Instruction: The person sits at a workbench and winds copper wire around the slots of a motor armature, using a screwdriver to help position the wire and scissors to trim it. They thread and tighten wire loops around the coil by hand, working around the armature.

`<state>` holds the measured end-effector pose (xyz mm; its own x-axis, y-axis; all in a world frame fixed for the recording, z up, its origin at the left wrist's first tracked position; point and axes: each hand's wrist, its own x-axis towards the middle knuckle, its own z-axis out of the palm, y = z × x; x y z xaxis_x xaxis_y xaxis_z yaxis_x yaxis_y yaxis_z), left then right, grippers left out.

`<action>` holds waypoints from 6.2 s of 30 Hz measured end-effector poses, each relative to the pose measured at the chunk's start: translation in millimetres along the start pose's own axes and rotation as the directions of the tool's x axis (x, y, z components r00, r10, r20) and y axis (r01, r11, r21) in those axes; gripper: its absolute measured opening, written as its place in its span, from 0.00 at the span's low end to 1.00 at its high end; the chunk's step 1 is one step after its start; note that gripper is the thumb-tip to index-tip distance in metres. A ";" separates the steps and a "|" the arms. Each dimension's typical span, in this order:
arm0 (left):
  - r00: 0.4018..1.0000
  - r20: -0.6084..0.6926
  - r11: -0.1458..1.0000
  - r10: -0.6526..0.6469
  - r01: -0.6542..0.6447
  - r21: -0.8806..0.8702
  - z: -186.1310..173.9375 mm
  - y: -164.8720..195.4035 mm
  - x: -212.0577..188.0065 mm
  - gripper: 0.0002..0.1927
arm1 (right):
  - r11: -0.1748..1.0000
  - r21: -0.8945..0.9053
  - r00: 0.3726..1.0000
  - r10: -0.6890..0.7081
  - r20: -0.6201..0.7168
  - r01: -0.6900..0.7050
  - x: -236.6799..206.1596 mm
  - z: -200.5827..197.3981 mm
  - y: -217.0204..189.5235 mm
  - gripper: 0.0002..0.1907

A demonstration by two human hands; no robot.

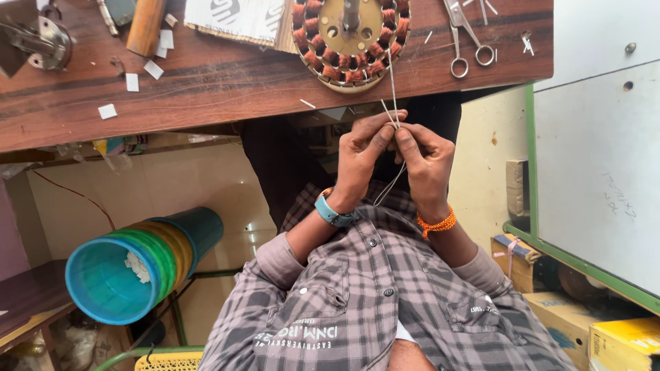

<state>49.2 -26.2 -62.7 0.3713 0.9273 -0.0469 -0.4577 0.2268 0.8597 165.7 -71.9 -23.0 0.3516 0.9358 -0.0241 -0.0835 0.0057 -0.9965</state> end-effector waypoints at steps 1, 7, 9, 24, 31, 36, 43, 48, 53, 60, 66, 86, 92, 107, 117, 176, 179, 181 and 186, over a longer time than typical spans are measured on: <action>1.000 0.011 1.000 0.001 -0.001 -0.002 -0.4 1.4 -1.6 0.13 | 0.999 -0.035 1.000 -0.006 -0.007 0.005 -1.5 -1.4 -0.7 0.10; 0.994 0.072 0.986 0.085 -0.094 0.134 -5.5 13.6 -1.4 0.11 | 0.989 -0.136 0.998 -0.056 0.027 0.059 -10.6 -6.4 5.9 0.09; 0.997 0.076 0.996 0.034 -0.040 0.074 -7.8 16.3 -1.5 0.11 | 0.990 -0.133 0.998 -0.030 0.060 0.037 -15.6 -9.9 10.2 0.09; 0.992 0.123 0.999 0.037 -0.036 -0.012 -20.7 4.3 -5.7 0.09 | 0.974 -0.054 0.932 0.226 0.284 -0.220 -29.0 -23.4 30.7 0.12; 0.996 0.082 0.999 -0.038 0.037 0.010 -14.8 8.2 -8.3 0.11 | 0.975 0.146 0.978 0.148 0.147 -0.170 -18.3 -17.2 25.9 0.12; 0.997 0.051 0.996 0.057 -0.060 0.059 -19.6 22.9 -3.5 0.09 | 0.986 -0.116 0.982 0.132 0.138 -0.116 -22.1 -17.5 27.3 0.09; 0.988 0.012 0.951 0.155 -0.152 0.270 -40.1 47.9 0.7 0.09 | 0.989 -0.135 0.988 0.083 0.131 -0.065 -23.8 -15.1 23.7 0.08; 0.990 0.066 0.973 0.126 -0.136 0.186 -55.5 64.3 6.7 0.10 | 0.986 -0.146 0.988 0.103 0.118 -0.085 -22.2 -16.2 29.4 0.08; 0.985 0.159 0.997 -0.064 0.057 0.048 -49.3 81.7 -4.8 0.23 | 0.991 -0.124 0.987 0.064 0.145 -0.046 -28.3 -10.2 2.7 0.05; 0.887 0.458 0.998 0.067 -0.058 -0.034 -27.0 100.8 -31.2 0.15 | 0.740 0.209 0.557 -0.632 0.538 0.639 -28.6 -39.9 -140.1 0.06; 0.894 0.426 0.983 0.139 -0.176 0.048 -24.8 100.9 -31.7 0.13 | 0.667 0.222 0.493 -0.698 0.519 0.711 -45.4 -50.1 -178.9 0.05; 0.982 0.159 0.988 0.103 -0.119 0.094 -36.9 88.7 -33.6 0.10 | 0.783 -0.018 0.670 -0.519 0.531 0.621 -50.2 -67.1 -211.4 0.03; 0.983 0.150 0.989 0.106 -0.120 0.091 -40.2 87.9 -33.6 0.11 | 0.622 -0.163 0.611 -0.626 0.484 0.766 -54.1 -52.9 -218.4 0.08; 0.882 0.090 0.875 0.462 -0.437 -0.206 -42.4 97.2 -38.6 0.24 | 0.684 -0.198 0.647 -0.729 -0.225 0.702 39.8 -37.2 -139.8 0.11; 0.992 0.105 0.980 0.075 -0.093 0.174 1.9 113.3 -14.4 0.13 | 0.989 -0.010 0.988 -0.149 0.050 0.150 13.9 -14.6 -62.2 0.08; 0.935 0.118 0.884 0.335 -0.355 0.305 33.0 97.8 -14.4 0.17 | 0.941 -0.300 0.987 -0.158 0.029 0.160 -29.0 -2.3 -53.8 0.05; 0.853 0.207 0.621 0.480 -0.496 0.607 30.1 102.9 -16.9 0.20 | 0.854 -0.460 0.968 -0.242 0.061 0.243 -26.8 -10.3 -53.8 0.05; 0.791 0.362 0.374 0.492 -0.568 0.733 23.5 106.5 -14.5 0.20 | 0.750 -0.591 0.950 -0.296 0.100 0.296 -24.2 -18.3 -54.5 0.06; 0.746 0.624 0.114 0.232 -0.658 0.744 3.8 101.2 -6.2 0.19 | 0.624 -0.692 0.931 -0.274 0.241 0.363 -24.0 -30.8 -45.6 0.07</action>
<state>3.7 -10.2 26.5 0.6750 0.5588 0.4818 0.3047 -0.8058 0.5078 189.8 -105.4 20.6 0.1252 0.9548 0.2695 0.7205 0.0993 -0.6863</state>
